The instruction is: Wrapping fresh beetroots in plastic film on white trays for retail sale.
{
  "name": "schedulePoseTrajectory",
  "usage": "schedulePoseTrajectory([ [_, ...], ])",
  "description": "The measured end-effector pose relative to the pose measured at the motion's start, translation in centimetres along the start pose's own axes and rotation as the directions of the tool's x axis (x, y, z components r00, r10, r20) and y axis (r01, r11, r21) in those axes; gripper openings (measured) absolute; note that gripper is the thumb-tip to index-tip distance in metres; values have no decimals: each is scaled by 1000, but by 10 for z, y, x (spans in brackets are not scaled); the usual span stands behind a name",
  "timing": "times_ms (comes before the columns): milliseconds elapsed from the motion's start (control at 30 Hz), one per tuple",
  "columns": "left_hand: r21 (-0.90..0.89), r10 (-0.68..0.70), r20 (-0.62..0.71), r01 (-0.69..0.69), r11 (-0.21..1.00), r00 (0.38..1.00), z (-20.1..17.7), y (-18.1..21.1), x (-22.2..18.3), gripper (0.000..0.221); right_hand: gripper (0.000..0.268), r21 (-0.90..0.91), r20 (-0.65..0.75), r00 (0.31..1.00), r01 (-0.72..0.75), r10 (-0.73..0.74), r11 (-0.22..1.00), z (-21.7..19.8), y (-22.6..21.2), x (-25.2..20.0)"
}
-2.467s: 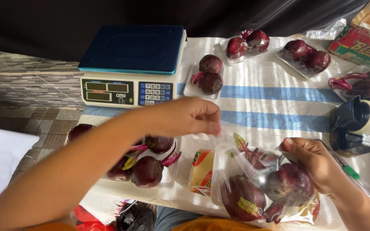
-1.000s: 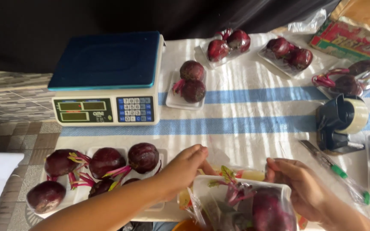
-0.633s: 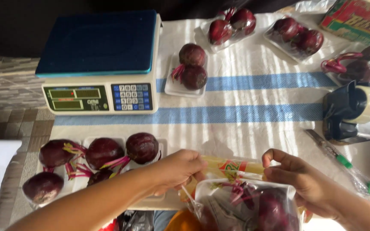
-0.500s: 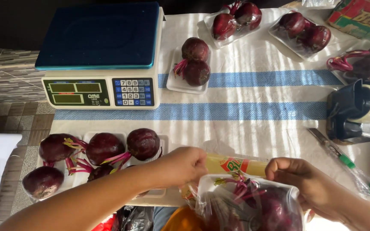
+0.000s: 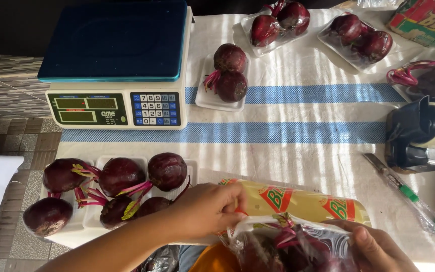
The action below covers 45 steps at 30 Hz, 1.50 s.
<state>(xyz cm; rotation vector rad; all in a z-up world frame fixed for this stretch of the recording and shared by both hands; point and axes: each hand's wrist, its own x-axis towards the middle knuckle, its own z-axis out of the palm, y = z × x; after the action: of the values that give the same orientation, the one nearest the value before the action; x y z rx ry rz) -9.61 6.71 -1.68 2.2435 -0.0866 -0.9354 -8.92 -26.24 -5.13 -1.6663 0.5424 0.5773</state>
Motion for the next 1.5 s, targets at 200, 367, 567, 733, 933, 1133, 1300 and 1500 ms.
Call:
schedulePoseTrajectory([
  [200, -221, 598, -339, -679, 700, 726, 27, -13, 0, 57, 55, 161, -93, 952, -274, 291, 948, 11, -23, -6],
  [367, -448, 499, -310, -587, 674, 809, 55, -19, -1, 62, 54, 38, -158, 960, -228, 231, 973, 13, -20, -17],
  [567, -851, 446, -237, -406, 334, 863, 80, -17, -7, 65, 64, -17, -102, 991, -89, 87, 996, 15, -22, -20],
  [733, -591, 438, -367, -569, 572, 821, 72, -2, -22, 74, 54, -208, -322, 944, 3, -71, 978, 6, 15, -8],
  [933, -493, 333, -396, -505, 709, 855, 72, -1, -9, 57, 67, -112, -108, 980, -179, 167, 978, -2, -16, 3],
  [1133, -745, -47, -375, -272, 609, 926, 54, 5, 45, 77, 76, 91, 262, 955, 119, -139, 989, -24, -32, 69],
  [1300, -905, -158, -289, -215, 366, 944, 2, 43, 47, 94, 72, 97, 254, 963, 72, -94, 993, 14, -120, 34],
  [1500, -958, -258, -66, 11, 286, 964, -3, 50, 8, 52, 68, 172, 234, 972, -39, -3, 984, 7, -119, 4],
])
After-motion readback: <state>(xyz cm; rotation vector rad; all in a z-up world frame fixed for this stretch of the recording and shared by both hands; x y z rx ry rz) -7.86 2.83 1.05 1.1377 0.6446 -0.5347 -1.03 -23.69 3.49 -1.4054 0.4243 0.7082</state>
